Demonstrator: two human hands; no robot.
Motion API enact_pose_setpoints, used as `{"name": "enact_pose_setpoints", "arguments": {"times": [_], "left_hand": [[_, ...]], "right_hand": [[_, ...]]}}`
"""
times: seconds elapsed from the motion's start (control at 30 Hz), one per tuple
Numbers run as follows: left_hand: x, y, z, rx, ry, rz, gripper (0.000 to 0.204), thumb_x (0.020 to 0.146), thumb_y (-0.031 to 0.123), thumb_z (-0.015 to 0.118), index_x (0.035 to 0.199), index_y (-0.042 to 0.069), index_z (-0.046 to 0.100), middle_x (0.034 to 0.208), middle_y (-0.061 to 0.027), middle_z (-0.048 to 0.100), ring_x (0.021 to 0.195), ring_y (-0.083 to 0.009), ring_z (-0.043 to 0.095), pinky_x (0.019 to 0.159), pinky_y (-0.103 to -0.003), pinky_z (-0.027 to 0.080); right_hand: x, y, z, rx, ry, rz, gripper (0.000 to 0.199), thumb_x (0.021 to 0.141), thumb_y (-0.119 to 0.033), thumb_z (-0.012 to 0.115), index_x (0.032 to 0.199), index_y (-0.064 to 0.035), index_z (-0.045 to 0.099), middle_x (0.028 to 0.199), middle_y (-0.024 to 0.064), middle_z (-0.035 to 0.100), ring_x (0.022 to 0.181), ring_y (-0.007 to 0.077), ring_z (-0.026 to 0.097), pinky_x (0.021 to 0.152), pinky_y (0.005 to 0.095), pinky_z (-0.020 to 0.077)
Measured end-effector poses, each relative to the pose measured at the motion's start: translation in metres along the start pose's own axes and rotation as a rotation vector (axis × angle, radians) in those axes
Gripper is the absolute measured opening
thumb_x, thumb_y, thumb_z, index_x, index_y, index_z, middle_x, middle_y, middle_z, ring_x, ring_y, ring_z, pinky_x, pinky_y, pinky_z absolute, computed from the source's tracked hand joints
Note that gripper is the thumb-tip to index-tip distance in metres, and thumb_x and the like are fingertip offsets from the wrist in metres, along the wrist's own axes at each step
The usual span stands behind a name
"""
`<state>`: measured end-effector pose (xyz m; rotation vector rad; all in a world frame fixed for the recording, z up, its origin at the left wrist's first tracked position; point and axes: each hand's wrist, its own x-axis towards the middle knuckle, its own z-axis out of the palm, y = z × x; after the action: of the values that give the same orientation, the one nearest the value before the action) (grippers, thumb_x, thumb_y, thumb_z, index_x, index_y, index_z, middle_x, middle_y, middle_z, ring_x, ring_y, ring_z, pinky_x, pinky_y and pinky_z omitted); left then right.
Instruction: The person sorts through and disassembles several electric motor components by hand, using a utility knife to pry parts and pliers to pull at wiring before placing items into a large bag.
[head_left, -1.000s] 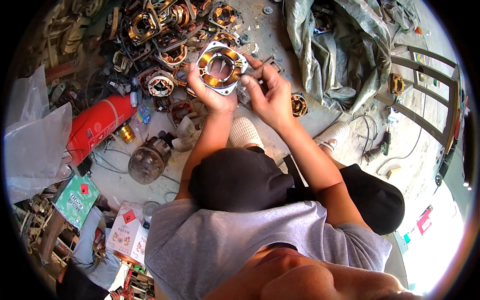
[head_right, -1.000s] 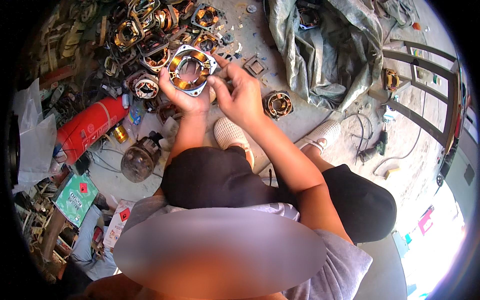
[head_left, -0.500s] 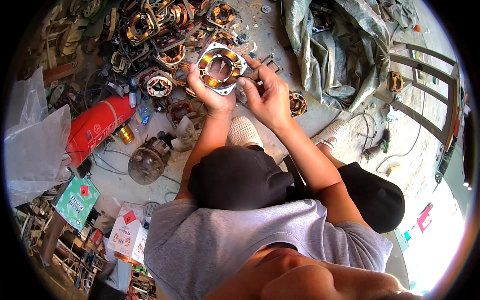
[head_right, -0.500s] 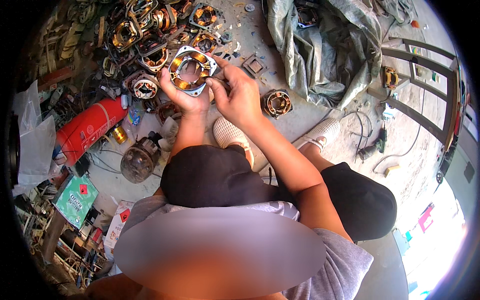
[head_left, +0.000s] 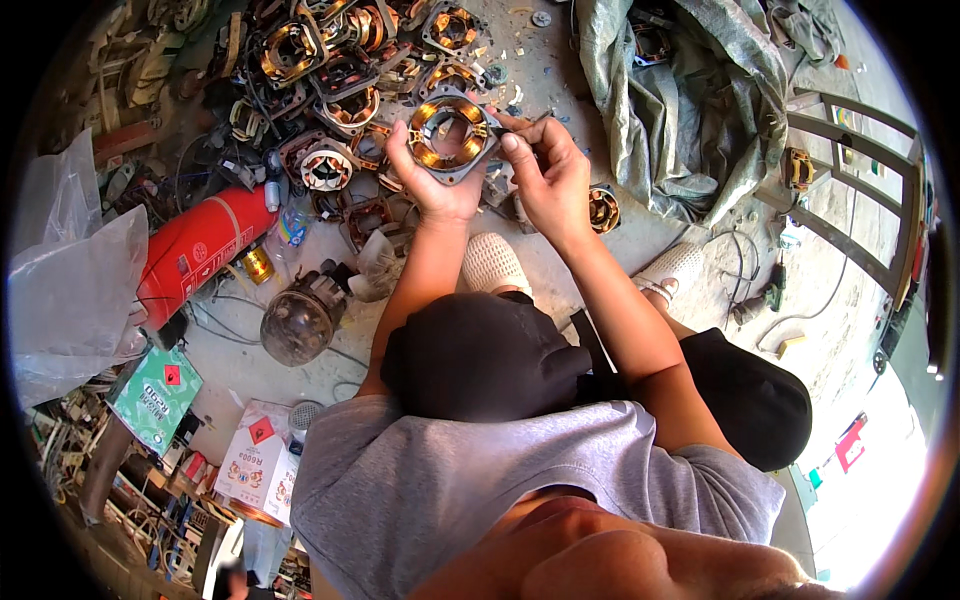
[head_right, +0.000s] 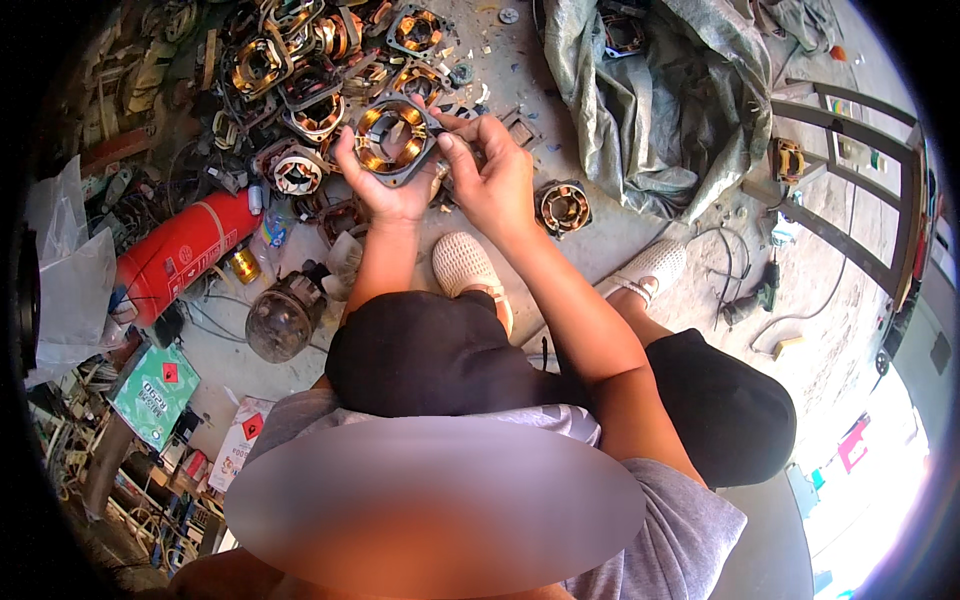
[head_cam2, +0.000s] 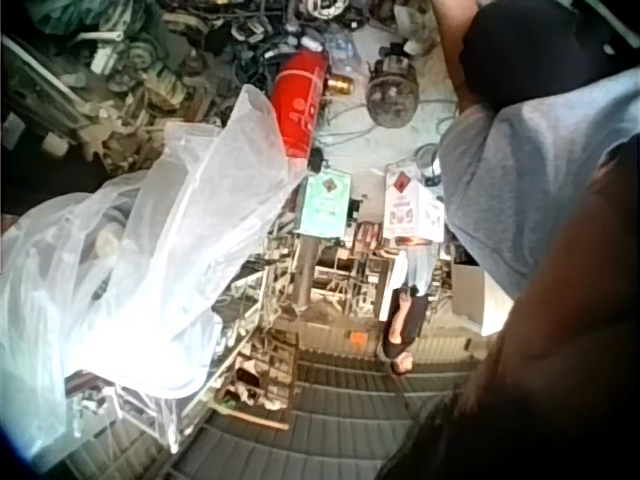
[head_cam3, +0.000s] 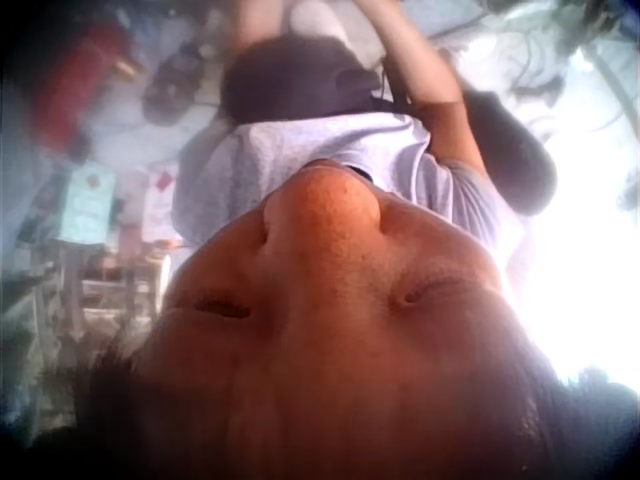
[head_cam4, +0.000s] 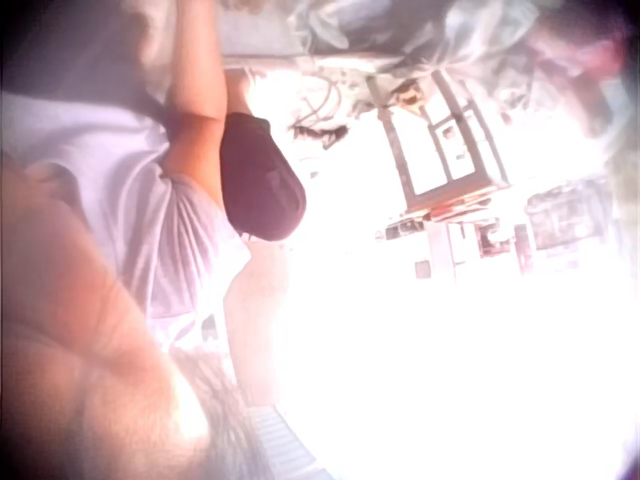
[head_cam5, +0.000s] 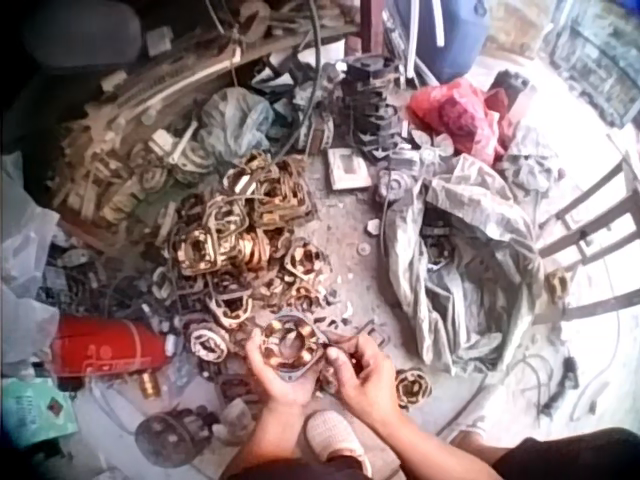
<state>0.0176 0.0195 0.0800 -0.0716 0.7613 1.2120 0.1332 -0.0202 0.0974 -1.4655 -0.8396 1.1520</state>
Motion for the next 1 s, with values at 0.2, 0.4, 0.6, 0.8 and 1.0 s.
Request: {"name": "enact_pose_setpoints", "arguments": {"times": [0.2, 0.4, 0.6, 0.8, 1.0], "left_hand": [[0.004, -0.004, -0.012, -0.049, 0.018, -0.070, 0.075, 0.083, 0.059, 0.049, 0.126, -0.003, 0.051, 0.117, -0.0177, 0.061, 0.105, -0.0311, 0.058, 0.090, -0.045, 0.049], [0.004, -0.005, -0.009, -0.022, 0.046, -0.076, 0.074, 0.084, 0.059, 0.047, 0.124, -0.002, 0.053, 0.117, -0.0174, 0.061, 0.107, -0.0327, 0.058, 0.091, -0.048, 0.048], [0.005, -0.006, -0.011, -0.039, 0.065, -0.104, 0.073, 0.084, 0.060, 0.046, 0.122, -0.001, 0.055, 0.115, -0.0174, 0.062, 0.107, -0.0341, 0.057, 0.091, -0.049, 0.048], [0.007, -0.007, -0.022, 0.017, -0.005, -0.102, 0.077, 0.084, 0.059, 0.050, 0.129, -0.003, 0.048, 0.123, -0.0195, 0.058, 0.110, -0.0342, 0.056, 0.091, -0.049, 0.049], [0.008, -0.004, -0.028, 0.040, -0.054, -0.117, 0.076, 0.084, 0.058, 0.050, 0.130, -0.003, 0.048, 0.122, -0.0198, 0.058, 0.110, -0.0369, 0.056, 0.093, -0.049, 0.047]], "right_hand": [[-0.001, 0.008, -0.008, -0.015, -0.017, 0.046, 0.015, 0.091, -0.007, 0.062, 0.083, 0.0012, 0.052, 0.106, 0.0130, 0.072, 0.084, 0.0090, 0.063, 0.074, 0.0275, 0.0517], [-0.001, 0.002, -0.008, 0.076, -0.014, 0.096, 0.016, 0.092, -0.008, 0.062, 0.083, 0.0009, 0.052, 0.102, 0.0126, 0.072, 0.082, 0.0079, 0.061, 0.072, 0.0263, 0.0513], [-0.002, 0.006, -0.010, 0.050, -0.015, 0.127, 0.017, 0.093, -0.010, 0.062, 0.084, 0.0009, 0.052, 0.098, 0.0102, 0.072, 0.077, 0.0058, 0.059, 0.067, 0.0243, 0.0495], [-0.002, 0.017, -0.015, 0.041, -0.010, 0.156, 0.018, 0.094, -0.014, 0.061, 0.086, -0.0006, 0.053, 0.081, 0.0055, 0.069, 0.067, 0.0037, 0.053, 0.057, 0.0222, 0.0426], [-0.003, 0.017, -0.017, 0.081, -0.061, 0.209, 0.021, 0.097, -0.023, 0.059, 0.088, -0.0062, 0.051, 0.077, 0.0013, 0.063, 0.074, 0.0080, 0.064, 0.055, 0.0213, 0.0484]]}}
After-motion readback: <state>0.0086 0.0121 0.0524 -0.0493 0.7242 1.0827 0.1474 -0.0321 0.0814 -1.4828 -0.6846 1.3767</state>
